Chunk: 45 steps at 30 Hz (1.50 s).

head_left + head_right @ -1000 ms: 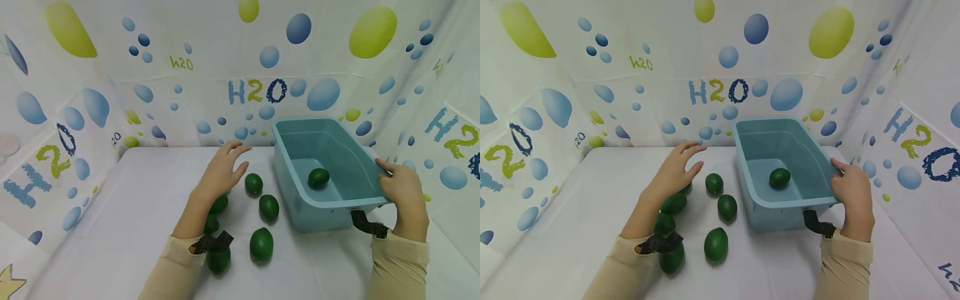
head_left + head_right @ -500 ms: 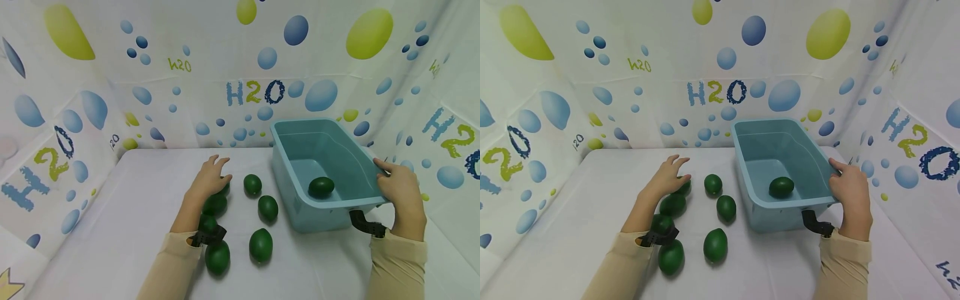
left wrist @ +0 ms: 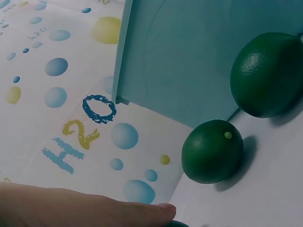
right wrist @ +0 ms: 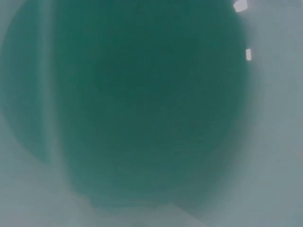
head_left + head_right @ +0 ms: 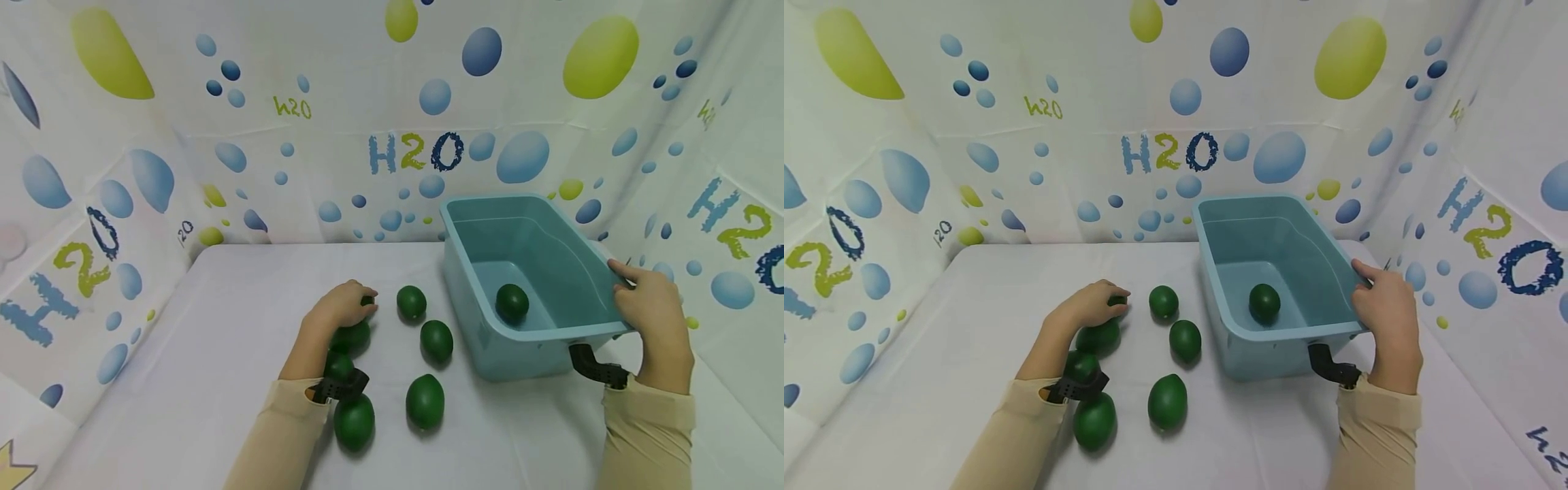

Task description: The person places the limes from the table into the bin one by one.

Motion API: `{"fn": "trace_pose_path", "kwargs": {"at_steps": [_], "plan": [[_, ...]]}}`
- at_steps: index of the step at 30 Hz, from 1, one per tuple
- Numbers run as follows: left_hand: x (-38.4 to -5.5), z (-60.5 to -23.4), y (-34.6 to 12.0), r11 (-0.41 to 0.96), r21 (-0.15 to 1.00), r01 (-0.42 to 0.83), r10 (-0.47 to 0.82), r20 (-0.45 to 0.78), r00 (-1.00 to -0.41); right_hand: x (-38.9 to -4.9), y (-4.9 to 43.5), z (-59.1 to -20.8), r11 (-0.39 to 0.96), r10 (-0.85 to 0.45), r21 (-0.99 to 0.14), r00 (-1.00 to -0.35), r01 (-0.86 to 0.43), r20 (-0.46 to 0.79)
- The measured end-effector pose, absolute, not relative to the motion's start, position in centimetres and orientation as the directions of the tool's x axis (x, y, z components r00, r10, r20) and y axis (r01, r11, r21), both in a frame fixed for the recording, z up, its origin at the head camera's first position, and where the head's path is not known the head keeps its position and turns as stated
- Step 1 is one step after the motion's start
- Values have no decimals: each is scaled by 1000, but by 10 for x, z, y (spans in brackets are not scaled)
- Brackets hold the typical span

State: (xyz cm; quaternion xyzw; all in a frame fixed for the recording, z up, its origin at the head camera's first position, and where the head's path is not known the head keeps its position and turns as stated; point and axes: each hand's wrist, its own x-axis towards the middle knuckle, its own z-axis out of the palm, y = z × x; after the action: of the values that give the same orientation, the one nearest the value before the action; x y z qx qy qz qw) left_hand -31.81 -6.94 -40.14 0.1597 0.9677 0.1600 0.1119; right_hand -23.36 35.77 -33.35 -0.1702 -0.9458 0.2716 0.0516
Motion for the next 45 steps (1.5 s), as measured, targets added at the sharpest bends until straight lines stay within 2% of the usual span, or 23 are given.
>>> {"fn": "trace_pose_path", "kwargs": {"at_steps": [10, 19, 27, 39, 45], "plan": [[-316, -400, -74, 892, 358, 277, 347, -147, -926, -234, 358, -334, 786, 361, -532, -932, 316, -21], [-317, -403, -74, 895, 392, 215, 293, -149, -945, -233, 358, -334, 790, 359, -530, -933, 308, -7], [-318, -403, -75, 884, 408, 229, 293, -102, -951, -233, 358, -334, 787, 360, -533, -933, 312, -15], [-317, -386, -68, 838, 470, 278, 240, 140, -961, -233, 359, -334, 802, 353, -519, -936, 297, 9], [-309, -373, -57, 799, 483, 359, 223, 318, -922, -233, 358, -334, 788, 362, -532, -932, 309, -6]]}}
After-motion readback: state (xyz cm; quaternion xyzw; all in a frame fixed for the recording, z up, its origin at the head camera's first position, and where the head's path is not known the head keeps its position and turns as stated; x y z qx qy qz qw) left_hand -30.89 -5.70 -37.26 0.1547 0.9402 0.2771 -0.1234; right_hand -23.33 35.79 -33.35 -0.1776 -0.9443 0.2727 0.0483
